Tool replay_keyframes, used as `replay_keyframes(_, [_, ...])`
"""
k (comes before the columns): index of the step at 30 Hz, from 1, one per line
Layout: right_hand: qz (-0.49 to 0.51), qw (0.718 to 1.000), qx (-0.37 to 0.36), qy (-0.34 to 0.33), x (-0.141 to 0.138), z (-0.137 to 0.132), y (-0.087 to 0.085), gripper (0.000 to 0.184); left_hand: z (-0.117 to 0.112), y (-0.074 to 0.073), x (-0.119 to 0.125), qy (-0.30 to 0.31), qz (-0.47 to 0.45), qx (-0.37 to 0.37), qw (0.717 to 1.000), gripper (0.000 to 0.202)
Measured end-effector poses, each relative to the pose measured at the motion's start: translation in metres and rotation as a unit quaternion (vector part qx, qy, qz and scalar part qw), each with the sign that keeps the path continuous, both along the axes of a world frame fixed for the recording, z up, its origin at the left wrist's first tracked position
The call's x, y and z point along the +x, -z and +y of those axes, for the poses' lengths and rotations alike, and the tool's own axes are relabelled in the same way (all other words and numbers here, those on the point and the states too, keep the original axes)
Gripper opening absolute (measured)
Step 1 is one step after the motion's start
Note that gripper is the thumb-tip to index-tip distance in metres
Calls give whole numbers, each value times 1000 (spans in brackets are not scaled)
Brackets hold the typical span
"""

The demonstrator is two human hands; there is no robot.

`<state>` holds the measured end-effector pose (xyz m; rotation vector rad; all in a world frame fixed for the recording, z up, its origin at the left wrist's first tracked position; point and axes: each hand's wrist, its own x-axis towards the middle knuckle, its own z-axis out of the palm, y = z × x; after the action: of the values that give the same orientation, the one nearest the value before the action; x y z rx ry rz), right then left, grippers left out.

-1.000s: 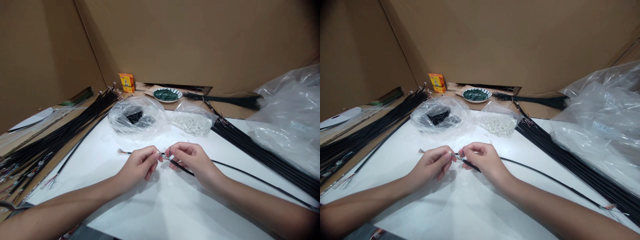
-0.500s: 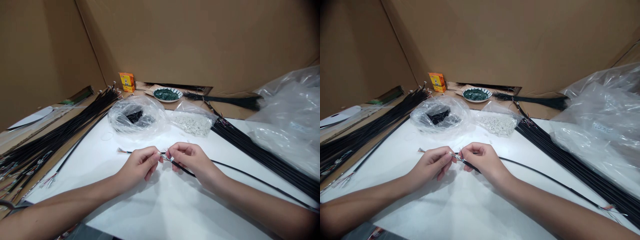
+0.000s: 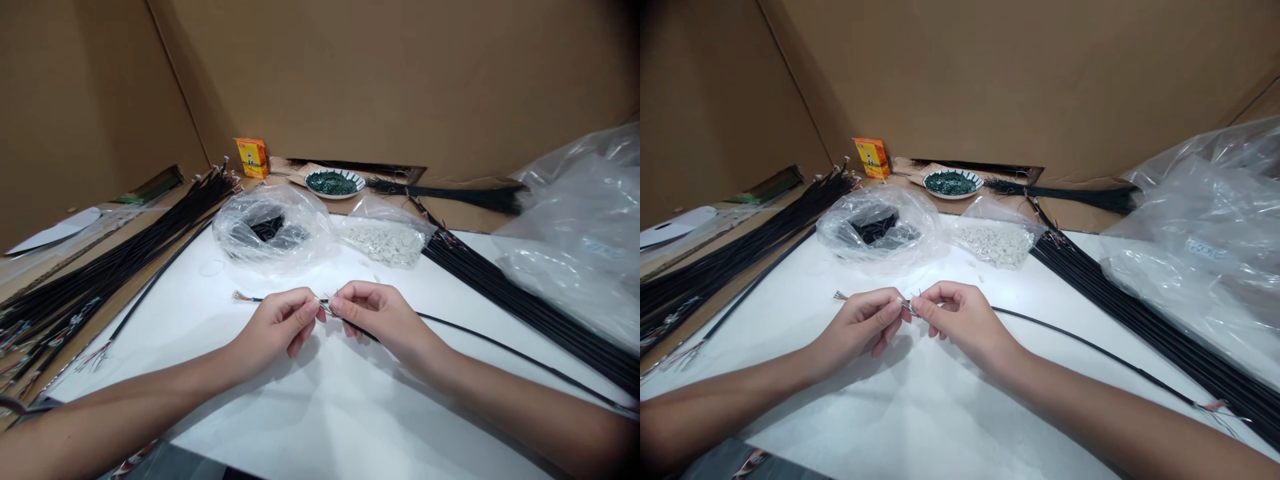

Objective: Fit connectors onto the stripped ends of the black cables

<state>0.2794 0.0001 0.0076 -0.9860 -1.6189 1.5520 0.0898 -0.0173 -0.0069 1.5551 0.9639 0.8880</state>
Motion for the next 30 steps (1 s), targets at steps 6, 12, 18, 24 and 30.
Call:
replay_keyframes(6, [26, 1000, 16, 2, 0, 1, 1, 22, -1, 1, 0, 4, -4, -2, 1000, 34])
replay_keyframes(12, [70, 997, 0, -25, 0, 0, 1, 34, -2, 2, 0, 12, 2, -2, 1000, 33])
replay_keyframes(18, [52, 997, 30, -52, 1, -3, -2, 35, -4, 2, -1, 7, -1, 12, 1000, 31])
replay_keyframes(24, [32, 997, 46, -56, 1, -5, -5, 28, -5, 1, 0, 15, -33, -10, 999, 30])
replay_keyframes(30, [-1, 998, 44, -47, -1, -6, -6, 27, -5, 0, 1, 26, -61, -45, 997, 31])
